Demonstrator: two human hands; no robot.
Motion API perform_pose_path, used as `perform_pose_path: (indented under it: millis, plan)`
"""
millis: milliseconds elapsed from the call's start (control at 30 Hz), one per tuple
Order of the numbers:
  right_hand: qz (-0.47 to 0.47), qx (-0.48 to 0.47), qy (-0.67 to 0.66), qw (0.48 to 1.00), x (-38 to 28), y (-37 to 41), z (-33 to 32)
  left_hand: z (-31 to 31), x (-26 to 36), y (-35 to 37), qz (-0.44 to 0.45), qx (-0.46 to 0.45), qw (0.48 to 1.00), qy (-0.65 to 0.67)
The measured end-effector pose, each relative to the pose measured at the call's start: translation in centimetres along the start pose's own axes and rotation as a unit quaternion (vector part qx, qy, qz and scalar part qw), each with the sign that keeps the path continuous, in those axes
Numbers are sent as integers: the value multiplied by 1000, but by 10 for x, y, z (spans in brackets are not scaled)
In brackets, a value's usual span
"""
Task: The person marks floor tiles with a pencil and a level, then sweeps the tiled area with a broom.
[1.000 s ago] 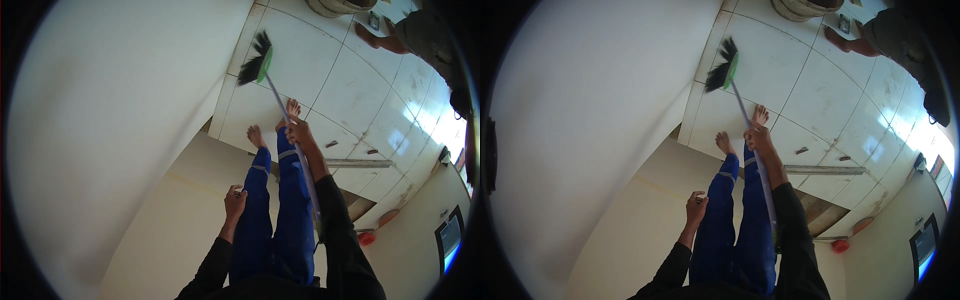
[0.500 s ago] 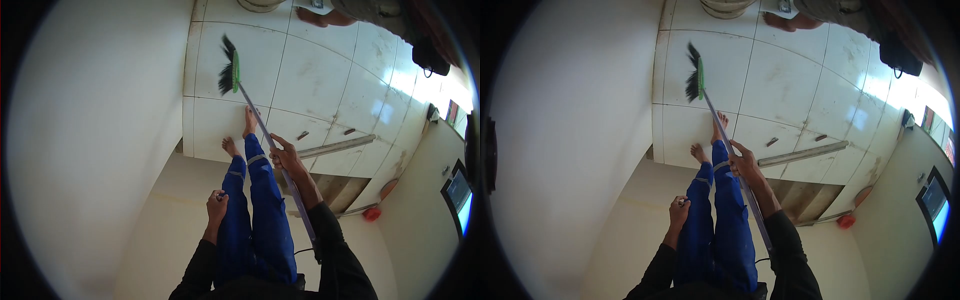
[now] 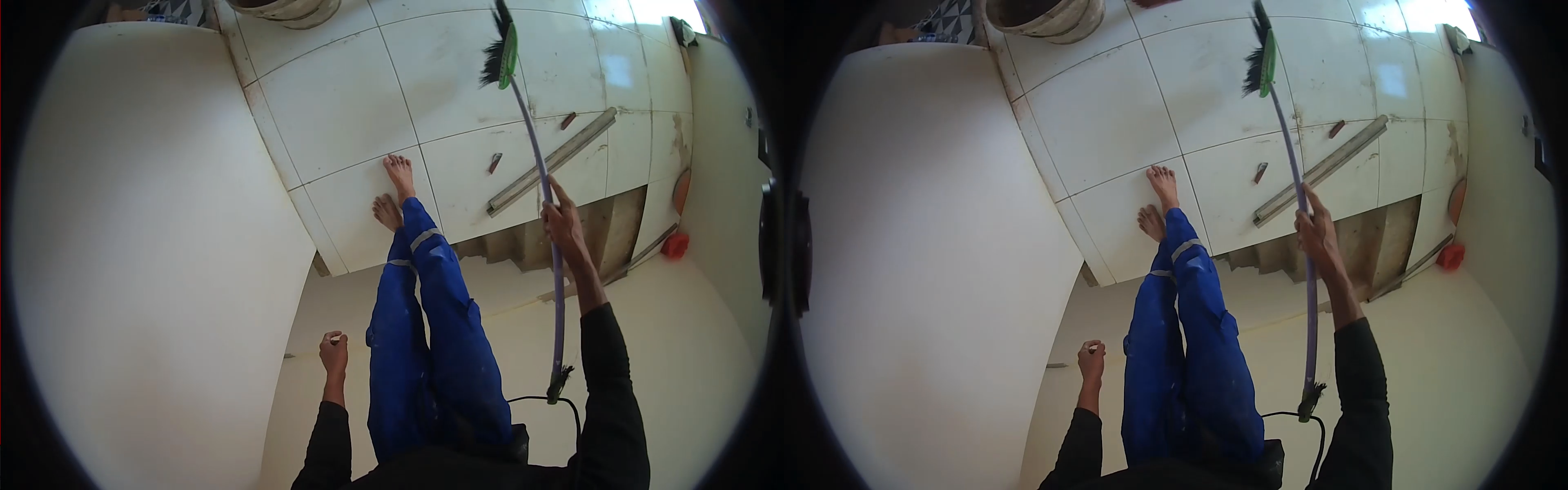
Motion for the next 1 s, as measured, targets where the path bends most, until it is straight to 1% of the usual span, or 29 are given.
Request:
perform_pose_path:
  millis: [67,100,167,233,267,333,367,400,433,467,500,533,600,667,700,767,833,900,933,1000]
  plan:
    - [5,-32,-25,999,35,45,16,5,4,-6,44,-14,999,5]
    - [23,-49,-58,997,50,67,28,8,8,-7,53,-14,998,0]
    - [69,-90,-117,987,87,100,58,11,17,-4,111,2,994,0]
    - [115,-135,-155,972,122,109,81,12,27,5,136,2,990,-29]
    - [117,-130,-167,970,136,104,87,12,29,7,153,-3,987,-52]
    - [81,-95,-1,992,160,77,89,10,30,4,166,-9,984,-62]
    - [87,-90,-8,992,186,58,90,12,28,2,169,-9,984,-57]
    - [-105,34,65,992,206,36,85,12,25,-2,174,-12,983,-63]
    - [-201,91,96,971,206,37,76,10,22,-11,182,-3,980,-79]
    - [-289,160,134,934,206,41,67,8,17,-17,188,5,978,-94]
    - [-190,111,53,974,189,62,45,7,18,-20,178,10,981,-75]
    - [-156,100,16,983,189,76,29,6,19,-21,180,6,981,-77]
    - [-87,84,-62,991,188,106,-4,14,31,-26,201,18,971,-125]
    - [21,105,-72,992,209,130,-37,33,59,-21,201,15,971,-133]
    - [20,106,-77,991,218,142,-52,45,72,-20,228,10,961,-156]
    - [67,119,-178,975,244,151,-86,77,111,-14,278,-1,940,-198]
    - [68,130,-204,968,272,147,-125,125,166,8,305,-18,921,-240]
    - [76,146,-236,958,292,129,-167,192,216,23,329,-37,901,-281]
    - [82,137,-240,958,301,116,-186,228,237,28,346,-46,887,-301]
    - [96,167,-257,947,327,77,-231,308,283,45,381,-66,852,-352]
Point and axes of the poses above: each hand's wrist, its own y-axis away from the middle knuckle, its own z-axis out of the palm, x = y × z, the point moved 3 cm from there along -y, towards the middle knuckle, and after that the axes turned 5 degrees about z, right-handed, at the moved point
